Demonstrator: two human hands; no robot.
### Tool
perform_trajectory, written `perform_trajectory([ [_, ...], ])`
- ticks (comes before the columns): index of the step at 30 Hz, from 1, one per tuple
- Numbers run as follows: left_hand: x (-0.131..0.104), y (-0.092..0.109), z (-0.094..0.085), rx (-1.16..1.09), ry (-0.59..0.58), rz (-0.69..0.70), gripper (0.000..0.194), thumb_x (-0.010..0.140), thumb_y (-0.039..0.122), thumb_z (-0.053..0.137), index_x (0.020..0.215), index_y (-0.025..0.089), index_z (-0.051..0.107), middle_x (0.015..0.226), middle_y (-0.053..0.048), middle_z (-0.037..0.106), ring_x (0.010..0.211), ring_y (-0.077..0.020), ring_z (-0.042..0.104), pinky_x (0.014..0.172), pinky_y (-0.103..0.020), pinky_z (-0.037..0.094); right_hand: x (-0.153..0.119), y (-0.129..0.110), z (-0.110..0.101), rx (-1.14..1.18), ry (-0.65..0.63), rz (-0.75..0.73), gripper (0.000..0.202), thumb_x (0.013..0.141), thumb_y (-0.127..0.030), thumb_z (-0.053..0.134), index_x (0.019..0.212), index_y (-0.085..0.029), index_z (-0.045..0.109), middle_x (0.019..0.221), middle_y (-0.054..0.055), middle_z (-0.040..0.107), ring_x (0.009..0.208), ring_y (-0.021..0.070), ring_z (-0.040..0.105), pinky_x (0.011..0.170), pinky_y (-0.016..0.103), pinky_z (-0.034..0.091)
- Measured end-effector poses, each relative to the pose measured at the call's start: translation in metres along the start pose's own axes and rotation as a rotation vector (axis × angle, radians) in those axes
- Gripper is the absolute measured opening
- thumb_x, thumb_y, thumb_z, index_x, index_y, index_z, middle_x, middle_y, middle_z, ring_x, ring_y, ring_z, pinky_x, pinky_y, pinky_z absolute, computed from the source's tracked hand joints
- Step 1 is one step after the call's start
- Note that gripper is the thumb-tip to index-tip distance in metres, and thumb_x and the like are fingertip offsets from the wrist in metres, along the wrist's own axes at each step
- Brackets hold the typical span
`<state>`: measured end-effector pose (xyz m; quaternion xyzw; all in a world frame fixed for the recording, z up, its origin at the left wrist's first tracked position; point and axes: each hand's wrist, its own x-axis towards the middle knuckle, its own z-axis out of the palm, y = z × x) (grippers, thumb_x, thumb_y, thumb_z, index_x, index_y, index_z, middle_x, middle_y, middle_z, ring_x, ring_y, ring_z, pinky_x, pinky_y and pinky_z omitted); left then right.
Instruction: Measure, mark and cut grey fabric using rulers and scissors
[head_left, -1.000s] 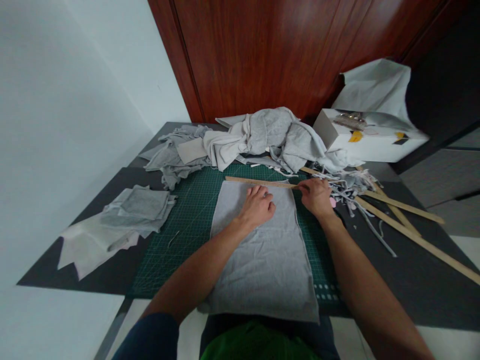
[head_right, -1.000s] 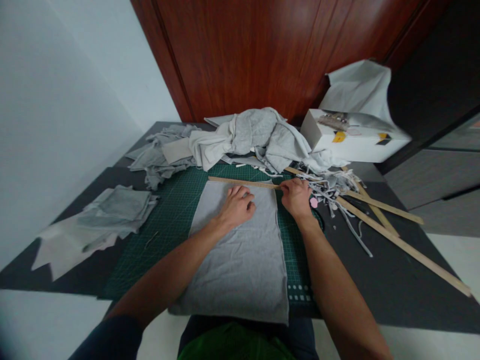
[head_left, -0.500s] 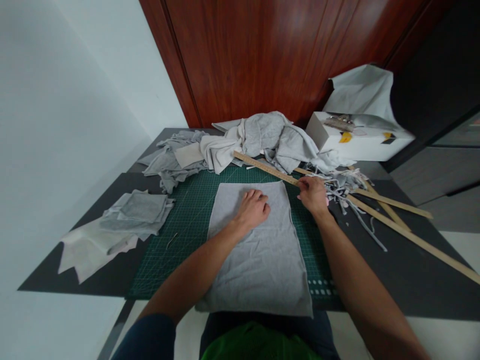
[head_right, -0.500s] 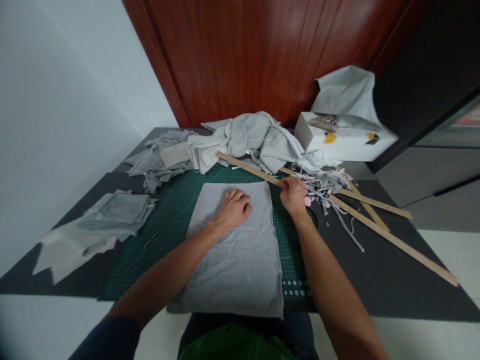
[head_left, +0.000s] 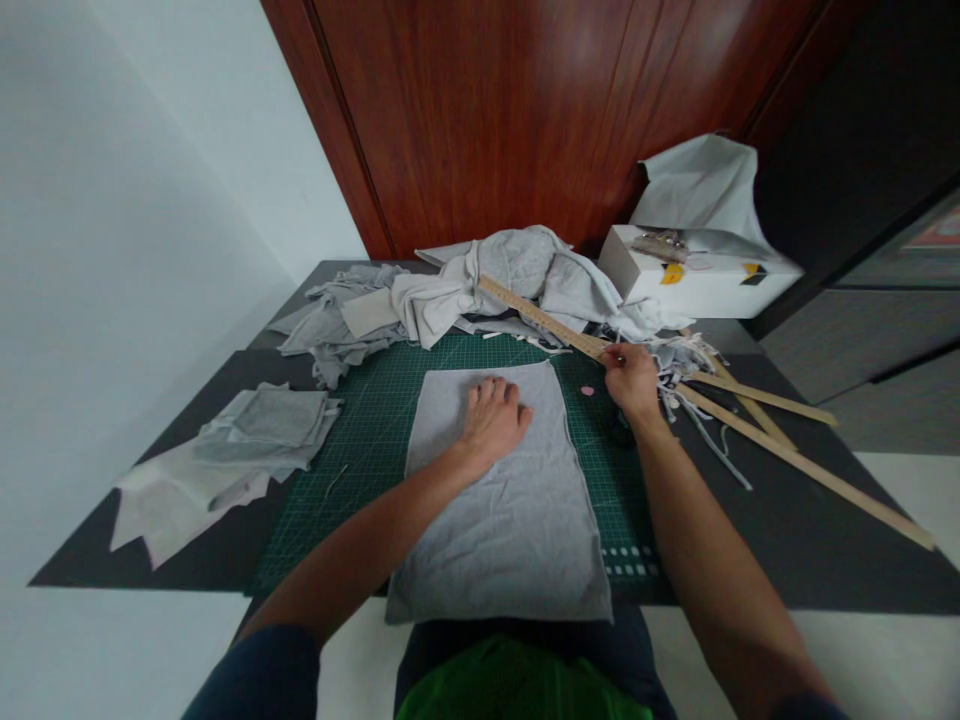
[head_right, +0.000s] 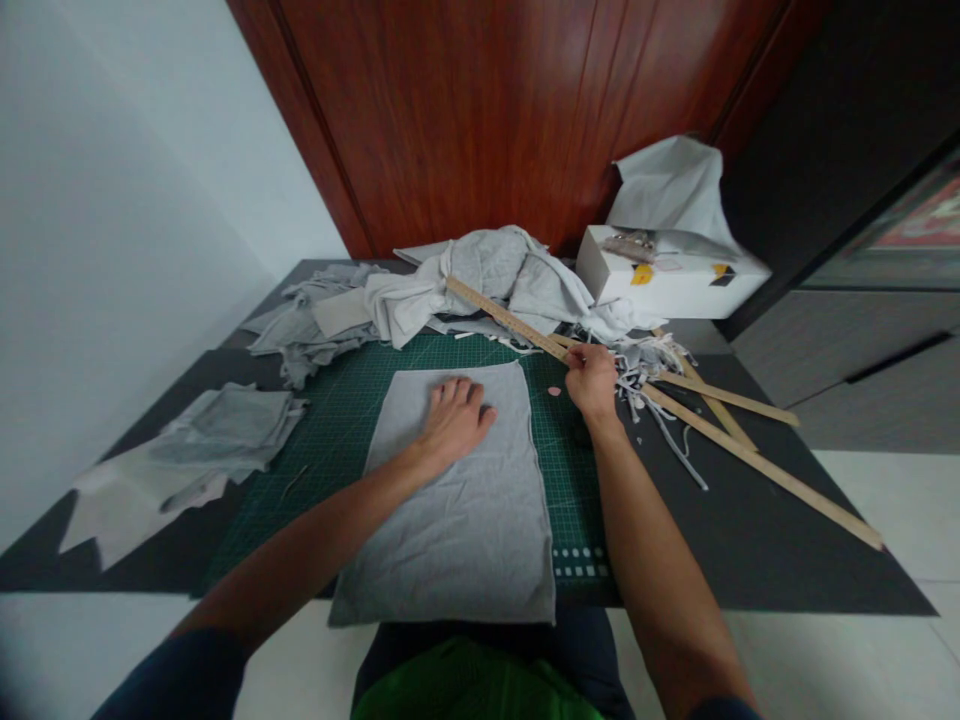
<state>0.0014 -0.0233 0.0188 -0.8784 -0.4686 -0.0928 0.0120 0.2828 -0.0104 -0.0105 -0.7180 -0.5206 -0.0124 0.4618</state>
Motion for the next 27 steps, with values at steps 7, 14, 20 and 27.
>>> perform_trajectory([
  [7, -0.013, 0.018, -0.004, -0.006, -0.194, -0.288, 0.084, 0.105, 0.067, 0.032, 0.163, 0.006, 0.038, 0.167, -0.031, 0.039, 0.153, -0.05, 0.034, 0.118, -0.071, 0.03, 0.001, -0.006, -0.009, 0.019, -0.018, 0.04, 0.023, 0.084, -0.028, 0.058, 0.095, -0.018, 0.075, 0.098, 0.015, 0.072, 0.094, 0.0308, 0.063, 0.098, 0.052, 0.051],
  [14, 0.004, -0.02, -0.017, -0.067, -0.512, 0.02, 0.096, 0.095, 0.074, 0.052, 0.172, 0.025, 0.023, 0.181, -0.018, 0.008, 0.167, -0.0431, 0.004, 0.129, -0.067, 0.012, 0.003, -0.012, -0.028, 0.009, -0.06, 0.102, 0.025, 0.083, -0.028, 0.059, 0.095, -0.016, 0.077, 0.097, 0.015, 0.073, 0.09, 0.0301, 0.065, 0.095, 0.051, 0.052],
  [20, 0.01, -0.041, -0.025, -0.132, -0.526, 0.371, 0.105, 0.066, 0.059, 0.09, 0.16, 0.041, 0.048, 0.178, -0.012, 0.029, 0.165, -0.0415, 0.02, 0.126, -0.068, 0.024, 0.005, -0.014, -0.043, 0.031, -0.059, 0.118, 0.025, 0.082, -0.032, 0.062, 0.091, -0.016, 0.078, 0.097, 0.015, 0.075, 0.088, 0.0284, 0.065, 0.09, 0.046, 0.053],
  [27, -0.02, -0.008, -0.028, -0.339, -0.182, 0.376, 0.043, 0.097, 0.034, 0.066, 0.139, 0.023, 0.069, 0.149, -0.009, 0.067, 0.141, -0.0258, 0.058, 0.121, -0.039, 0.044, -0.007, -0.031, -0.039, 0.148, -0.163, 0.159, 0.021, 0.083, -0.034, 0.06, 0.089, -0.018, 0.072, 0.092, 0.011, 0.076, 0.085, 0.0263, 0.066, 0.086, 0.042, 0.053],
])
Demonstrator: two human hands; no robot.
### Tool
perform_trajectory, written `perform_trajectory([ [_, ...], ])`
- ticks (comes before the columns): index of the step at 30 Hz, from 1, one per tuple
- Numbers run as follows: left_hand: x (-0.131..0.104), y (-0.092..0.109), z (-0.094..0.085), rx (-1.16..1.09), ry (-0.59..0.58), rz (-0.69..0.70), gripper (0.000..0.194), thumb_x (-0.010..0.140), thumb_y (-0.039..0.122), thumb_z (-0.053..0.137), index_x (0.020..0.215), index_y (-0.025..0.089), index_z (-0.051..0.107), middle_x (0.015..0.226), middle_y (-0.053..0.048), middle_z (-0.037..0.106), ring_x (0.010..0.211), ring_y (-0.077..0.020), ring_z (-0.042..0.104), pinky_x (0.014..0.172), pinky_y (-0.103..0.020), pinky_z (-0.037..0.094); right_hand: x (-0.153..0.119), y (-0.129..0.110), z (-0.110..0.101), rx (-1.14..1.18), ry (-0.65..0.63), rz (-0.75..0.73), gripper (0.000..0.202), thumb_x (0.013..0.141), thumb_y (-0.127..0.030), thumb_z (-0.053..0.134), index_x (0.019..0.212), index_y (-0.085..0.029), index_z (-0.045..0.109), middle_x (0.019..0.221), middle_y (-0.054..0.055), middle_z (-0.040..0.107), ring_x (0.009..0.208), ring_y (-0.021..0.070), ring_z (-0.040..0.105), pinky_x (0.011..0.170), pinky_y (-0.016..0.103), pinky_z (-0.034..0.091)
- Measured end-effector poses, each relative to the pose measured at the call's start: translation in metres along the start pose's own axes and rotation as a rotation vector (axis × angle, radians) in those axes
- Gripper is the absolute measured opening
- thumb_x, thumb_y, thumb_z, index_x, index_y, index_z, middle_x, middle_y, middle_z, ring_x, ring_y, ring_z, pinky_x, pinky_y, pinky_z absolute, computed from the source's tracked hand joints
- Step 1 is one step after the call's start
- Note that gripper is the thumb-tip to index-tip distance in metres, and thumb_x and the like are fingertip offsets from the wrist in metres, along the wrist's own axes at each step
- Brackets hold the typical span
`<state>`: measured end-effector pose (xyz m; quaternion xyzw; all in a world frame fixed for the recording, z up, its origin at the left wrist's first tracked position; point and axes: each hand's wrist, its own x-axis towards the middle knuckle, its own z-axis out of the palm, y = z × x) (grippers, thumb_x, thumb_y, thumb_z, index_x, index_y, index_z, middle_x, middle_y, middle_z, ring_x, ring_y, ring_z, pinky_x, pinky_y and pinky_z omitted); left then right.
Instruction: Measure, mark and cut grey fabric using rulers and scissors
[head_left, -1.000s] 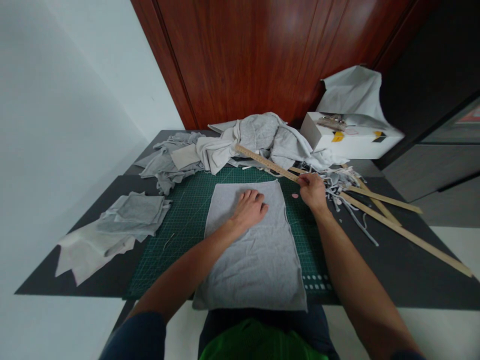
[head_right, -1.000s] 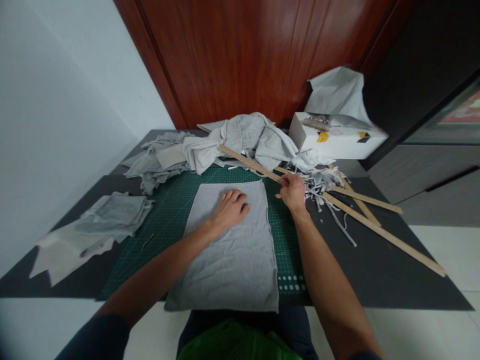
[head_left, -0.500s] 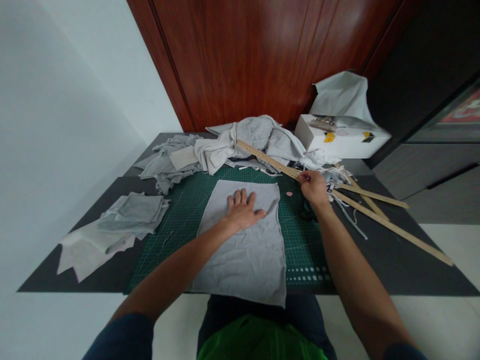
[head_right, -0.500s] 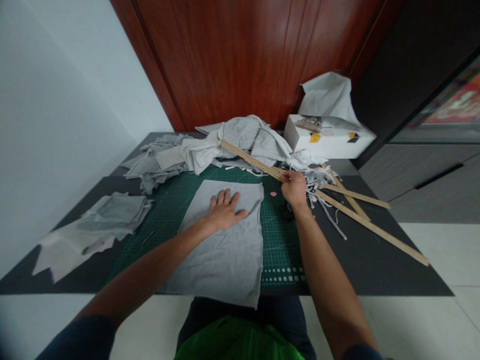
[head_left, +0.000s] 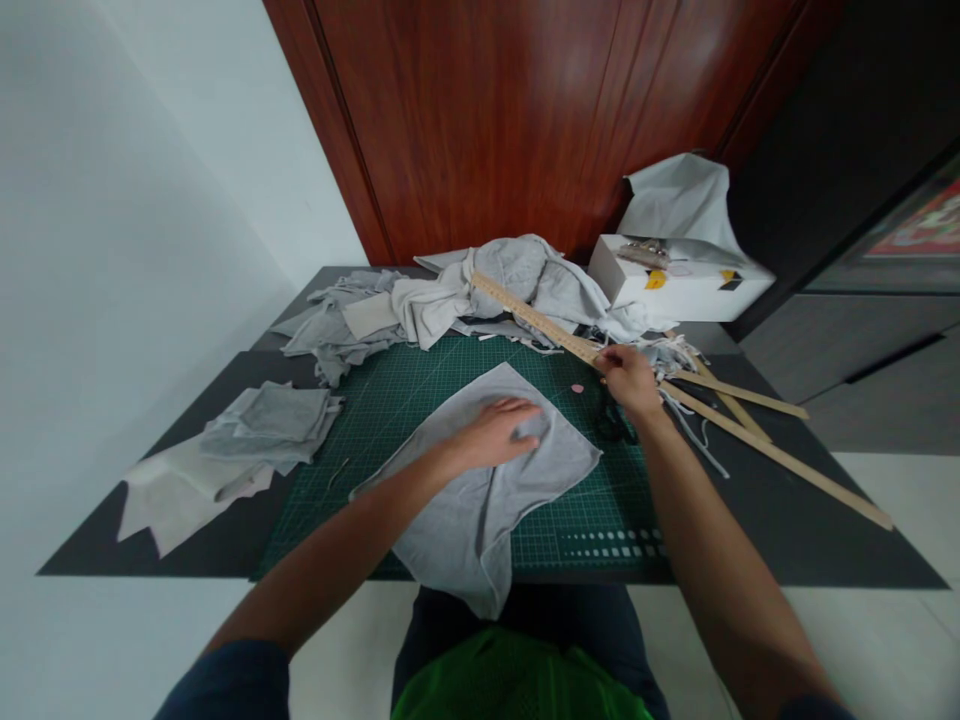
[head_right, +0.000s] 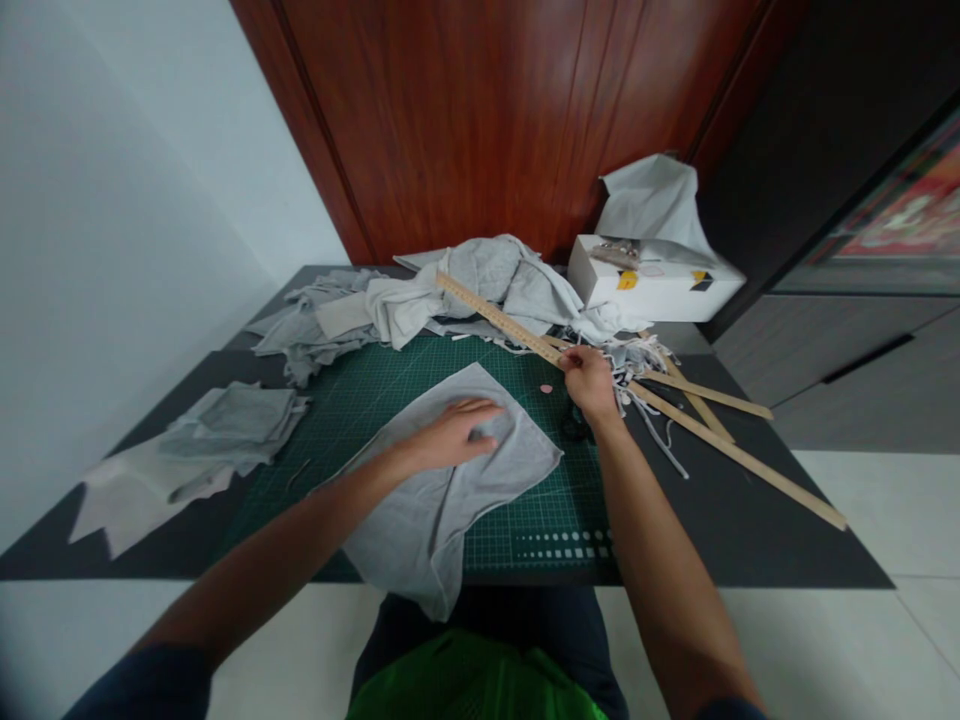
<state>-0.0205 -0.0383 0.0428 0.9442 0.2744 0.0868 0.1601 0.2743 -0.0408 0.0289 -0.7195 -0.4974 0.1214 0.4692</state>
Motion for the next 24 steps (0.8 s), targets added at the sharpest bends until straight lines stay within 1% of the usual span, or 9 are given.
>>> perform_trajectory([
  [2, -0.015, 0.003, -0.001, 0.059, 0.088, -0.173, 0.026, 0.1, 0.021, 0.055, 0.11, 0.017, 0.079, 0.115, -0.011, 0.079, 0.115, -0.0246, 0.071, 0.108, -0.035, 0.052, -0.007, -0.005, 0.006, 0.06, -0.082, 0.042, 0.019, 0.085, -0.034, 0.059, 0.086, -0.019, 0.07, 0.085, 0.008, 0.075, 0.082, 0.0249, 0.067, 0.082, 0.039, 0.053],
  [4, -0.033, -0.002, -0.003, 0.186, 0.11, -0.351, 0.031, 0.101, 0.019, 0.049, 0.095, 0.016, 0.079, 0.103, -0.013, 0.078, 0.103, -0.0266, 0.073, 0.099, -0.038, 0.056, -0.015, -0.011, 0.014, 0.11, -0.176, 0.108, 0.016, 0.087, -0.033, 0.057, 0.085, -0.02, 0.066, 0.076, 0.005, 0.072, 0.076, 0.0228, 0.068, 0.075, 0.035, 0.053],
  [7, -0.058, -0.012, -0.003, 0.359, 0.07, -0.495, 0.029, 0.1, 0.02, 0.049, 0.102, 0.013, 0.077, 0.108, -0.018, 0.075, 0.104, -0.0316, 0.071, 0.096, -0.044, 0.055, -0.026, -0.022, 0.034, 0.213, -0.308, 0.191, 0.01, 0.092, -0.03, 0.055, 0.091, -0.021, 0.06, 0.081, 0.005, 0.075, 0.069, 0.0194, 0.07, 0.068, 0.03, 0.052],
  [10, -0.07, -0.015, 0.002, 0.434, 0.064, -0.542, 0.032, 0.103, 0.029, 0.051, 0.115, 0.01, 0.073, 0.118, -0.022, 0.072, 0.113, -0.0379, 0.066, 0.092, -0.05, 0.055, -0.034, -0.033, 0.053, 0.248, -0.402, 0.184, 0.008, 0.096, -0.029, 0.053, 0.094, -0.022, 0.058, 0.092, 0.007, 0.079, 0.073, 0.0176, 0.072, 0.068, 0.028, 0.052],
  [13, -0.067, -0.017, 0.007, 0.423, 0.08, -0.541, 0.035, 0.104, 0.033, 0.05, 0.126, 0.012, 0.069, 0.132, -0.022, 0.068, 0.122, -0.0407, 0.061, 0.094, -0.054, 0.055, -0.039, -0.038, 0.061, 0.078, -0.419, 0.105, 0.009, 0.096, -0.029, 0.056, 0.092, -0.023, 0.062, 0.089, 0.005, 0.079, 0.078, 0.0184, 0.071, 0.071, 0.028, 0.051],
  [16, -0.055, -0.032, 0.005, 0.352, 0.092, -0.462, 0.038, 0.106, 0.03, 0.048, 0.137, 0.017, 0.065, 0.146, -0.018, 0.063, 0.134, -0.0375, 0.056, 0.107, -0.056, 0.05, -0.042, -0.035, 0.055, -0.099, -0.383, 0.012, 0.009, 0.095, -0.027, 0.058, 0.091, -0.023, 0.066, 0.091, 0.006, 0.079, 0.082, 0.0209, 0.07, 0.075, 0.03, 0.049],
  [20, -0.039, -0.075, -0.005, 0.202, 0.034, -0.258, 0.046, 0.106, 0.03, 0.049, 0.151, 0.025, 0.058, 0.163, -0.01, 0.054, 0.155, -0.0278, 0.044, 0.126, -0.051, 0.036, -0.051, -0.021, 0.031, -0.202, -0.332, -0.041, 0.013, 0.094, -0.023, 0.055, 0.092, -0.023, 0.068, 0.095, 0.009, 0.079, 0.086, 0.0236, 0.07, 0.078, 0.031, 0.049],
  [22, -0.037, -0.092, -0.009, 0.159, 0.049, -0.234, 0.049, 0.106, 0.032, 0.048, 0.153, 0.024, 0.057, 0.165, -0.009, 0.052, 0.157, -0.0263, 0.042, 0.129, -0.049, 0.033, -0.057, -0.013, 0.016, -0.219, -0.31, -0.01, 0.013, 0.094, -0.024, 0.055, 0.092, -0.024, 0.069, 0.093, 0.009, 0.079, 0.086, 0.0245, 0.071, 0.077, 0.032, 0.049],
  [24, -0.043, -0.101, -0.009, 0.155, 0.097, -0.237, 0.05, 0.106, 0.033, 0.045, 0.153, 0.022, 0.057, 0.165, -0.01, 0.052, 0.157, -0.0265, 0.043, 0.13, -0.05, 0.032, -0.064, -0.005, 0.003, -0.229, -0.312, 0.051, 0.015, 0.094, -0.027, 0.055, 0.092, -0.023, 0.069, 0.088, 0.009, 0.078, 0.081, 0.0246, 0.07, 0.074, 0.032, 0.049],
])
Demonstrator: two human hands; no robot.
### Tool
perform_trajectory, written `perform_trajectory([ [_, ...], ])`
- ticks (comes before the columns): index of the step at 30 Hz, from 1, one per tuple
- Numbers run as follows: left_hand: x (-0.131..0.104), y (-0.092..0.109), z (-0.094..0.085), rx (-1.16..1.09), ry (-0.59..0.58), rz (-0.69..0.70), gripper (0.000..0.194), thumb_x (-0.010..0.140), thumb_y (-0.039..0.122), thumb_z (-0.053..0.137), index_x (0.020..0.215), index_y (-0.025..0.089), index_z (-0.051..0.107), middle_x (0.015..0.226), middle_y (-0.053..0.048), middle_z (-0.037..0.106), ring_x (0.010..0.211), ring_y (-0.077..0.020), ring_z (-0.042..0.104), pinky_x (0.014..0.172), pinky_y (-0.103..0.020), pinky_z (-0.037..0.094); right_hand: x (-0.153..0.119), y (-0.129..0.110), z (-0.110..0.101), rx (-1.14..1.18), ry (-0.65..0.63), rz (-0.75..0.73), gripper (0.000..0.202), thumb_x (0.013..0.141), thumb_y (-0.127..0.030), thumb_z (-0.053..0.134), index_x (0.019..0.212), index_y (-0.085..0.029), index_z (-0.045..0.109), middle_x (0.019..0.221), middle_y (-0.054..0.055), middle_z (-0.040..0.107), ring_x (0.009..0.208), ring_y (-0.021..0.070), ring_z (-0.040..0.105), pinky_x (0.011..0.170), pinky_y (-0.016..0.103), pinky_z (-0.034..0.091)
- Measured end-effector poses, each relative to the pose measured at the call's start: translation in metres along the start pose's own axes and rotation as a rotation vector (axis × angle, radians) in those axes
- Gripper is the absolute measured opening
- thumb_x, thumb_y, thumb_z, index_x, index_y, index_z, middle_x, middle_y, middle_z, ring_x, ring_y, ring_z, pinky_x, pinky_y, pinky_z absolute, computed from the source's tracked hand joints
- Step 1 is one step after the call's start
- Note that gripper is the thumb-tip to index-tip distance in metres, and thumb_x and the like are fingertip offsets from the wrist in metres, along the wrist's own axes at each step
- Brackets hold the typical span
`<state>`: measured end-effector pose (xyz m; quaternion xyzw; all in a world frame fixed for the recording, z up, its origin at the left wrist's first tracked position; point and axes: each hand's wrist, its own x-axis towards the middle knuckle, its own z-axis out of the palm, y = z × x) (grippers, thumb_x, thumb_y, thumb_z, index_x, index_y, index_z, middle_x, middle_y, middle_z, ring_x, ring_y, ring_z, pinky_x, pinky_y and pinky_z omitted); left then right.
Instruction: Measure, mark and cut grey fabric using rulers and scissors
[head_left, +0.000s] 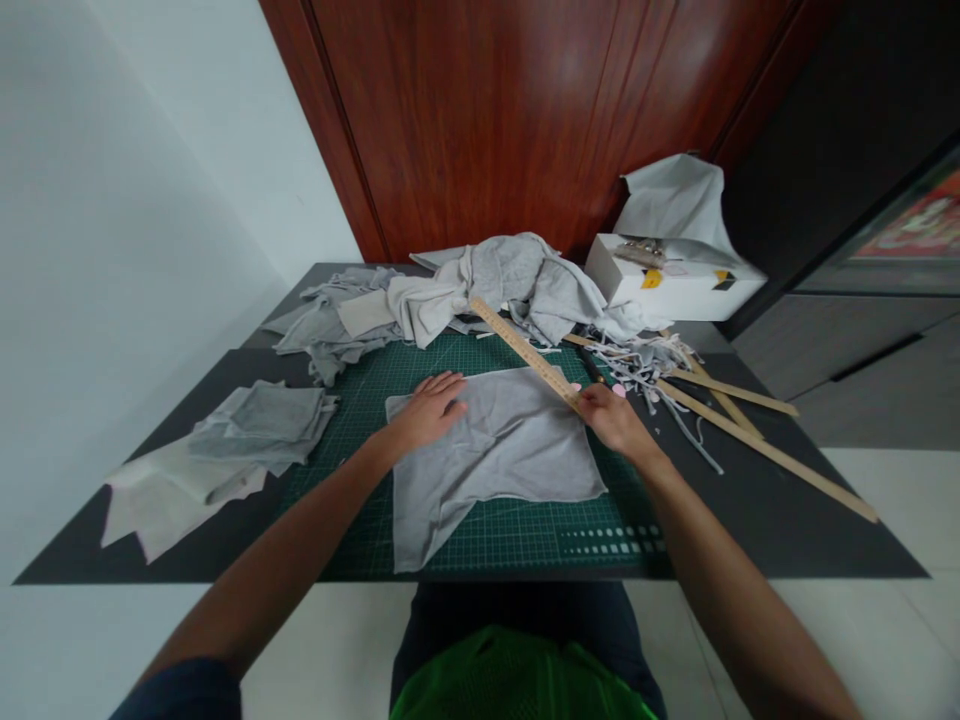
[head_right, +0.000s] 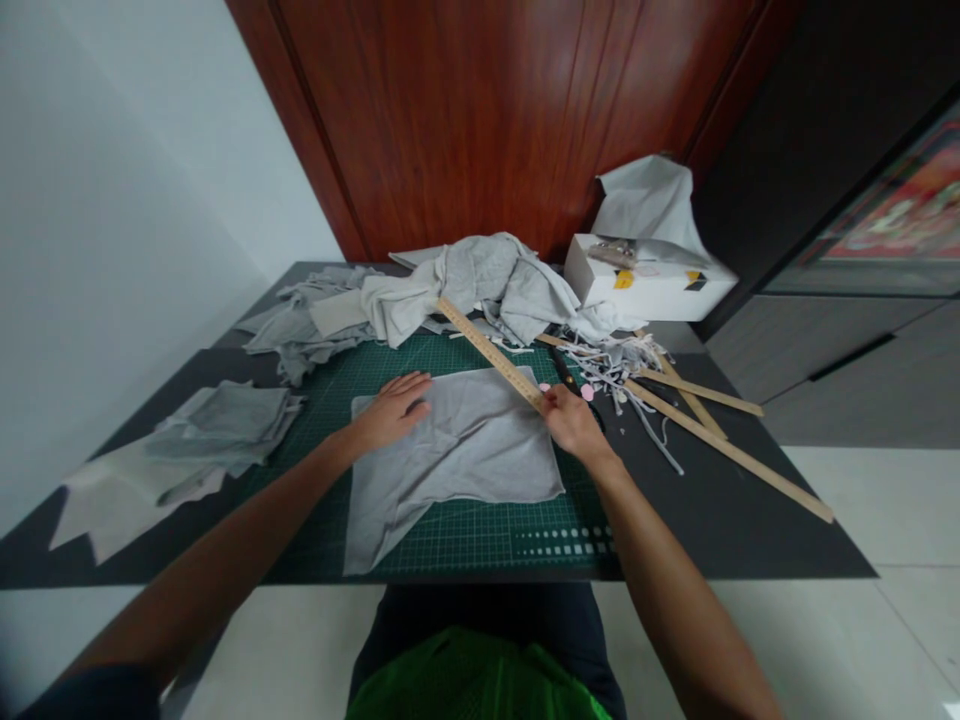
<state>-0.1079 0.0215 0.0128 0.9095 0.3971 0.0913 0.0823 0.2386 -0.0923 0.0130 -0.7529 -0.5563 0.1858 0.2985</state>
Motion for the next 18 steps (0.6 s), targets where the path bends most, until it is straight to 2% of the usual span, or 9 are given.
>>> perform_trajectory([
  [4, -0.026, -0.003, 0.009, 0.073, 0.056, -0.027, 0.05, 0.107, 0.036, 0.041, 0.151, 0.02, 0.059, 0.163, -0.013, 0.053, 0.155, -0.0285, 0.043, 0.131, -0.05, 0.031, -0.013, 0.01, -0.008, 0.02, 0.001, 0.051, 0.018, 0.094, -0.03, 0.054, 0.092, -0.023, 0.07, 0.081, 0.007, 0.075, 0.074, 0.0232, 0.068, 0.068, 0.031, 0.047],
  [7, -0.04, -0.011, 0.012, 0.123, 0.046, 0.022, 0.05, 0.107, 0.038, 0.045, 0.152, 0.021, 0.059, 0.165, -0.014, 0.051, 0.156, -0.0304, 0.041, 0.131, -0.052, 0.03, -0.016, 0.009, -0.006, 0.025, 0.043, 0.034, 0.017, 0.091, -0.029, 0.055, 0.092, -0.023, 0.07, 0.082, 0.007, 0.075, 0.073, 0.0229, 0.067, 0.068, 0.031, 0.047],
  [10, -0.037, -0.03, 0.005, 0.128, -0.013, 0.107, 0.051, 0.106, 0.037, 0.048, 0.154, 0.022, 0.058, 0.167, -0.012, 0.05, 0.158, -0.03, 0.04, 0.132, -0.051, 0.027, -0.016, 0.005, -0.002, 0.026, 0.072, 0.015, 0.017, 0.09, -0.029, 0.055, 0.092, -0.023, 0.071, 0.084, 0.008, 0.075, 0.076, 0.024, 0.067, 0.069, 0.032, 0.048],
  [13, -0.027, -0.048, -0.008, 0.159, -0.074, 0.1, 0.052, 0.106, 0.036, 0.046, 0.155, 0.025, 0.056, 0.169, -0.009, 0.047, 0.16, -0.0296, 0.036, 0.132, -0.054, 0.023, -0.015, 0.002, -0.001, 0.003, 0.069, 0.023, 0.017, 0.091, -0.03, 0.055, 0.091, -0.023, 0.07, 0.085, 0.008, 0.075, 0.079, 0.0252, 0.068, 0.072, 0.033, 0.049],
  [15, -0.022, -0.05, -0.013, 0.174, -0.063, 0.068, 0.051, 0.105, 0.035, 0.046, 0.154, 0.027, 0.057, 0.169, -0.009, 0.047, 0.16, -0.03, 0.036, 0.132, -0.057, 0.022, -0.016, 0.001, -0.002, 0.0, 0.066, 0.035, 0.016, 0.091, -0.029, 0.055, 0.091, -0.023, 0.069, 0.085, 0.008, 0.075, 0.079, 0.0253, 0.069, 0.072, 0.033, 0.049],
  [18, -0.022, -0.037, -0.012, 0.169, -0.018, 0.057, 0.048, 0.106, 0.036, 0.045, 0.15, 0.023, 0.061, 0.165, -0.012, 0.052, 0.158, -0.0314, 0.039, 0.131, -0.057, 0.024, -0.017, -0.001, -0.002, 0.042, 0.086, 0.048, 0.013, 0.09, -0.029, 0.055, 0.091, -0.023, 0.067, 0.084, 0.008, 0.075, 0.08, 0.0253, 0.069, 0.072, 0.034, 0.049],
])
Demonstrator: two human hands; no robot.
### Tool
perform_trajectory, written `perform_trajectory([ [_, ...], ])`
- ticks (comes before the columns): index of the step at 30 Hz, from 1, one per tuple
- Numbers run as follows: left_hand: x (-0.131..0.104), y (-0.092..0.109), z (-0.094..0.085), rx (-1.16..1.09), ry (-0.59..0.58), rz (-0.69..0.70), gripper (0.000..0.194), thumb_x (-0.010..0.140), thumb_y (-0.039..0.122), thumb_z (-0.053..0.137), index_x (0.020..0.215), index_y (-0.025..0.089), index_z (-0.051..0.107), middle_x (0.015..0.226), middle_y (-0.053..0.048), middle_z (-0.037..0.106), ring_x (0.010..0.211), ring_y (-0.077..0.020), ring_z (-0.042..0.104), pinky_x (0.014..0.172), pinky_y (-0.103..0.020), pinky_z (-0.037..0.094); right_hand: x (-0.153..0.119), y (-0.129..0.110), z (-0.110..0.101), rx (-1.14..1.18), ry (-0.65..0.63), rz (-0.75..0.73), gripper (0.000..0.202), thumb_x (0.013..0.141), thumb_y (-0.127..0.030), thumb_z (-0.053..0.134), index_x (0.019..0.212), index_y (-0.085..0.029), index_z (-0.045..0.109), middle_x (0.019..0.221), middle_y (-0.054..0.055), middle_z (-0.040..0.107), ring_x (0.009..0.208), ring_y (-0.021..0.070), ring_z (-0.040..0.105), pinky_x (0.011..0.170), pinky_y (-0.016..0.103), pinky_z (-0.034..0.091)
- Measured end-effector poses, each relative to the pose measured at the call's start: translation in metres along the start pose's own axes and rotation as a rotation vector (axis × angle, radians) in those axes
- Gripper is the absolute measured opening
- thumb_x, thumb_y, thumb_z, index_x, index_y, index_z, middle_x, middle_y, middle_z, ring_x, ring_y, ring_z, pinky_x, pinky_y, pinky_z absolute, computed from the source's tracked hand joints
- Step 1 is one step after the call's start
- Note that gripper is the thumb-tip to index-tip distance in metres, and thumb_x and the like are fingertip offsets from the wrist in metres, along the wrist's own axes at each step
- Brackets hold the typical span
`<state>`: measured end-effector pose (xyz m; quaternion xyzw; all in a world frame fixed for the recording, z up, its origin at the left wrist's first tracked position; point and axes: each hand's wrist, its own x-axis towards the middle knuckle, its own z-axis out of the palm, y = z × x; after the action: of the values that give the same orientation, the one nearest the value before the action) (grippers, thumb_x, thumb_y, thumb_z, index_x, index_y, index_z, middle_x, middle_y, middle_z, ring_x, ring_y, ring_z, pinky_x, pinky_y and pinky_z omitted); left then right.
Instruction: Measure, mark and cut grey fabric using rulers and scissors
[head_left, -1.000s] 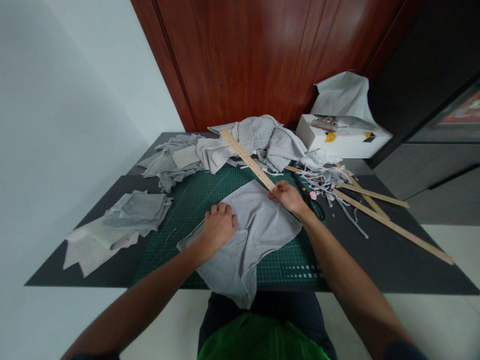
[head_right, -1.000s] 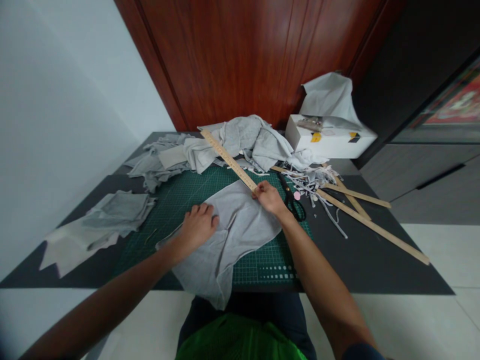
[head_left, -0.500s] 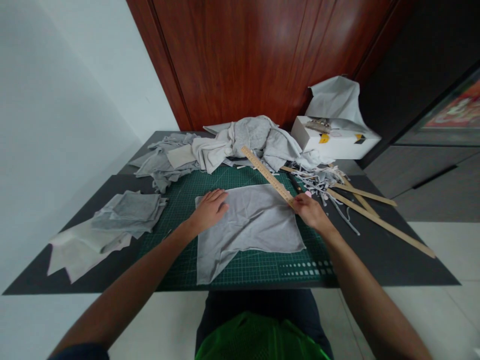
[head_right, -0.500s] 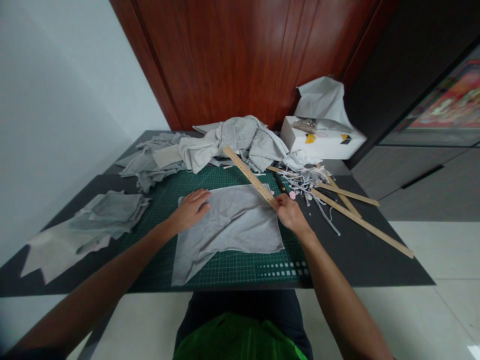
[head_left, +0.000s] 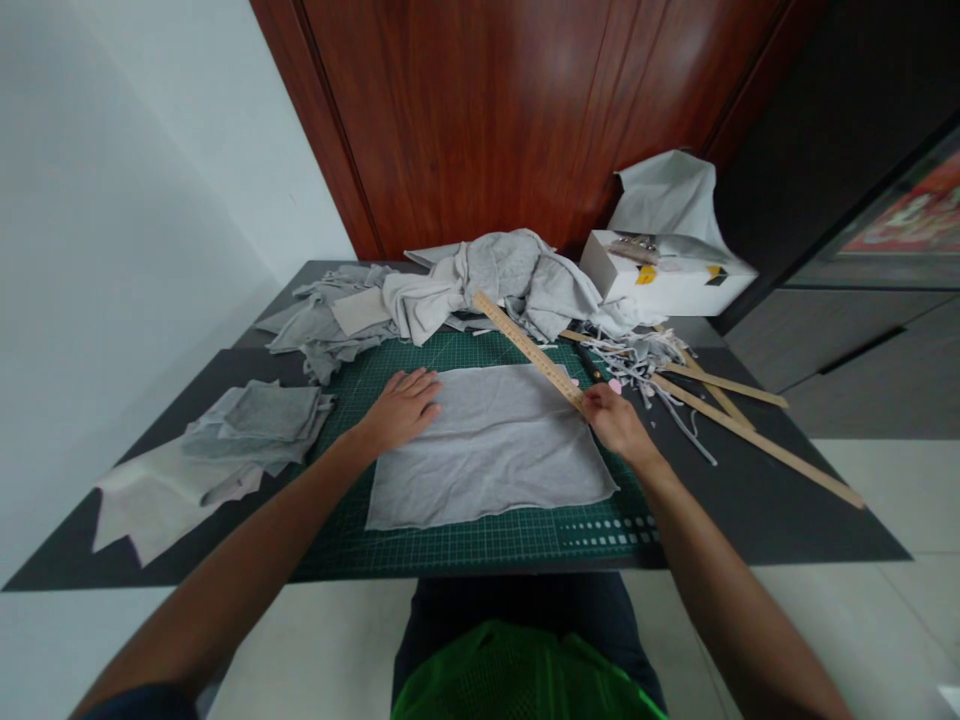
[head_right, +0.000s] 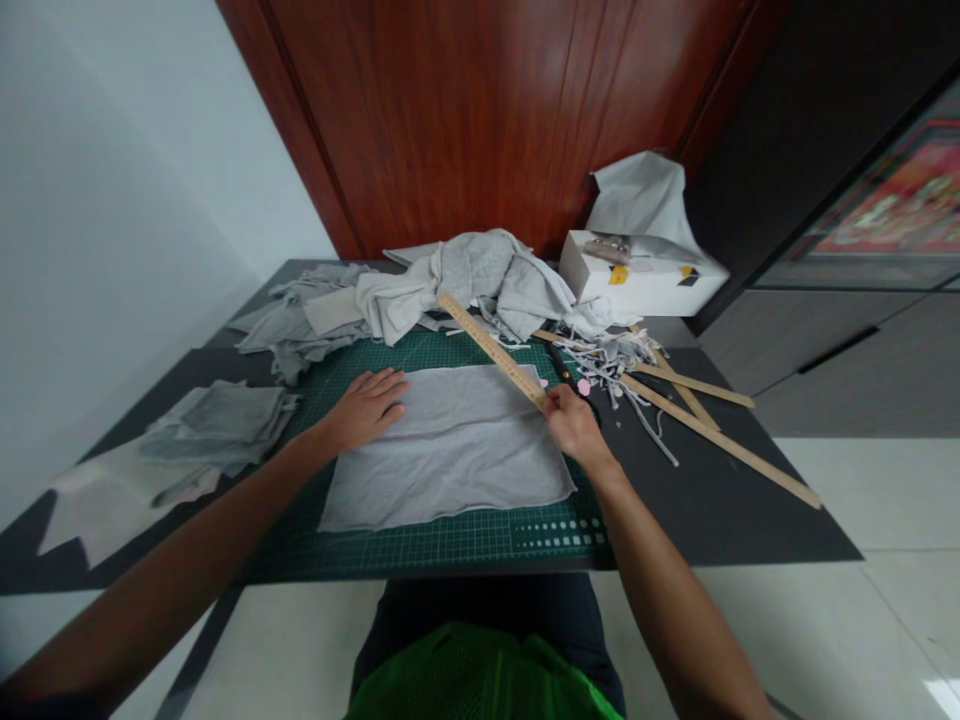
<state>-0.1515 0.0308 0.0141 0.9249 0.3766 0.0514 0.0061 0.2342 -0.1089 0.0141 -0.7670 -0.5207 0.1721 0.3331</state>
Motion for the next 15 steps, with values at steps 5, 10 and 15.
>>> perform_trajectory([
  [5, -0.008, 0.028, 0.012, -0.018, -0.013, 0.002, 0.054, 0.107, 0.04, 0.045, 0.156, 0.017, 0.054, 0.168, -0.016, 0.047, 0.158, -0.0304, 0.039, 0.131, -0.051, 0.028, -0.011, -0.008, 0.011, 0.291, -0.079, 0.035, 0.012, 0.093, -0.037, 0.054, 0.092, -0.026, 0.059, 0.091, 0.008, 0.077, 0.08, 0.0251, 0.073, 0.071, 0.036, 0.056],
  [10, -0.018, 0.021, 0.016, -0.03, -0.027, 0.012, 0.056, 0.106, 0.04, 0.048, 0.159, 0.022, 0.051, 0.172, -0.014, 0.041, 0.16, -0.0312, 0.036, 0.131, -0.053, 0.026, -0.036, -0.007, 0.023, 0.505, -0.28, 0.069, 0.02, 0.09, -0.045, 0.061, 0.09, -0.026, 0.057, 0.092, 0.007, 0.078, 0.08, 0.0234, 0.075, 0.068, 0.036, 0.06],
  [15, -0.026, 0.016, 0.008, -0.029, -0.021, 0.046, 0.054, 0.106, 0.041, 0.047, 0.157, 0.021, 0.054, 0.168, -0.014, 0.047, 0.158, -0.0302, 0.039, 0.132, -0.053, 0.024, -0.05, 0.001, 0.009, 0.592, -0.404, 0.097, 0.033, 0.086, -0.054, 0.068, 0.09, -0.023, 0.058, 0.088, 0.007, 0.078, 0.072, 0.0204, 0.073, 0.065, 0.034, 0.06],
])
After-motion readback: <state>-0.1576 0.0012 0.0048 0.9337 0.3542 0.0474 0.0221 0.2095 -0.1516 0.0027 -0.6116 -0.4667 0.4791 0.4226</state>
